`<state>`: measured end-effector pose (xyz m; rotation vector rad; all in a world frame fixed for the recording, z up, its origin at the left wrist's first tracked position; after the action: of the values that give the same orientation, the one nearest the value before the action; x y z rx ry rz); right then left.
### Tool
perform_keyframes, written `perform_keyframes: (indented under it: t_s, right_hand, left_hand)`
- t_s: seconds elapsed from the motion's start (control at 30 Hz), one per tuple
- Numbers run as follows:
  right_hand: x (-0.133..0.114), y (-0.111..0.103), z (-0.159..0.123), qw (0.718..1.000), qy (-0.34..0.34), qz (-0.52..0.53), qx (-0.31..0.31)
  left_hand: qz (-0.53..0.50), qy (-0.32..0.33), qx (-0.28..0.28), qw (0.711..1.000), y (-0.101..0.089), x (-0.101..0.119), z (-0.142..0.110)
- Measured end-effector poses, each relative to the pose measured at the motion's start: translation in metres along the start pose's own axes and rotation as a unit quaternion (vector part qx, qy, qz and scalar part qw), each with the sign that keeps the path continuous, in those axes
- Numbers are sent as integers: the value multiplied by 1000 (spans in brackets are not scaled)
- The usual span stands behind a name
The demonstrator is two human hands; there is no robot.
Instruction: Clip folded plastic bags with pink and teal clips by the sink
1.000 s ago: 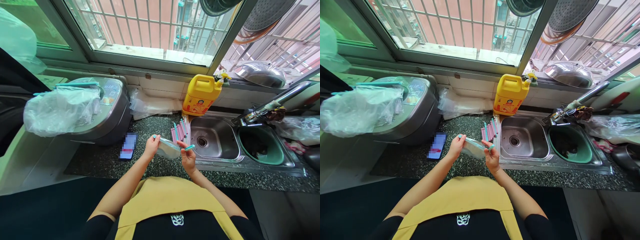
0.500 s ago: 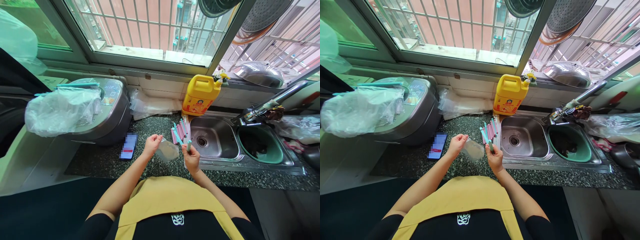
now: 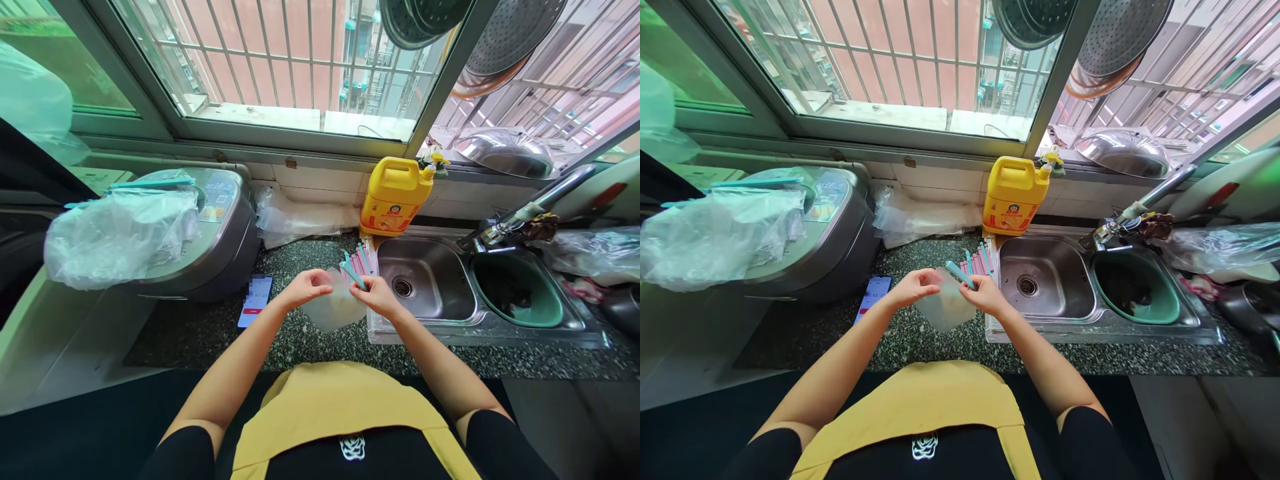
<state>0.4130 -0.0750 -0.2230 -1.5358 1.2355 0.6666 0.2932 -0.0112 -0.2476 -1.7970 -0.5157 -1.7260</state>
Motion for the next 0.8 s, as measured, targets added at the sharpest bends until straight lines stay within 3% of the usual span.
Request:
perform_keyframes:
  t_s: [0.1, 0.17, 0.3, 0.37, 0.47, 0.53, 0.67, 0.73, 0.8]
  right_hand:
    - [-8, -29, 16, 995, -8, -64, 70]
    - [-11, -44, 32, 988, 3, -123, 97]
    - [-18, -66, 77, 945, 82, -285, 137]
    - [-23, -75, 103, 916, 134, -346, 155]
    - [-35, -81, 146, 894, 182, -376, 163]
    - [-43, -81, 175, 890, 200, -375, 166]
    - [-49, -72, 228, 887, 231, -367, 157]
    - [-45, -66, 251, 885, 251, -364, 144]
    - [-36, -62, 272, 883, 273, -360, 126]
  left_hand:
    - [1, -50, -98, 994, -9, -26, 1]
    - [8, -71, -112, 991, -23, -40, 6]
    - [15, -80, -42, 996, -68, -48, 41]
    - [89, -90, 16, 992, -100, -43, 67]
    - [275, -97, 103, 951, -150, -22, 109]
    - [346, -96, 138, 923, -174, -9, 135]
    - [438, -130, 166, 874, -205, -7, 173]
    - [488, -162, 157, 843, -215, -17, 184]
    - [507, -181, 145, 830, -220, -31, 194]
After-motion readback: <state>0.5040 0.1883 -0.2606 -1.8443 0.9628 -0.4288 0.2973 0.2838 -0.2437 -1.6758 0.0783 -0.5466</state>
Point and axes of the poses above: each hand's wrist, its own z-axis towards the middle knuckle, its own y-axis out of the palm, x = y × z, the point moved 10 cm from there along z, towards the middle knuckle, and after that the axes turned 13 degrees about y, right-handed, at the moved point
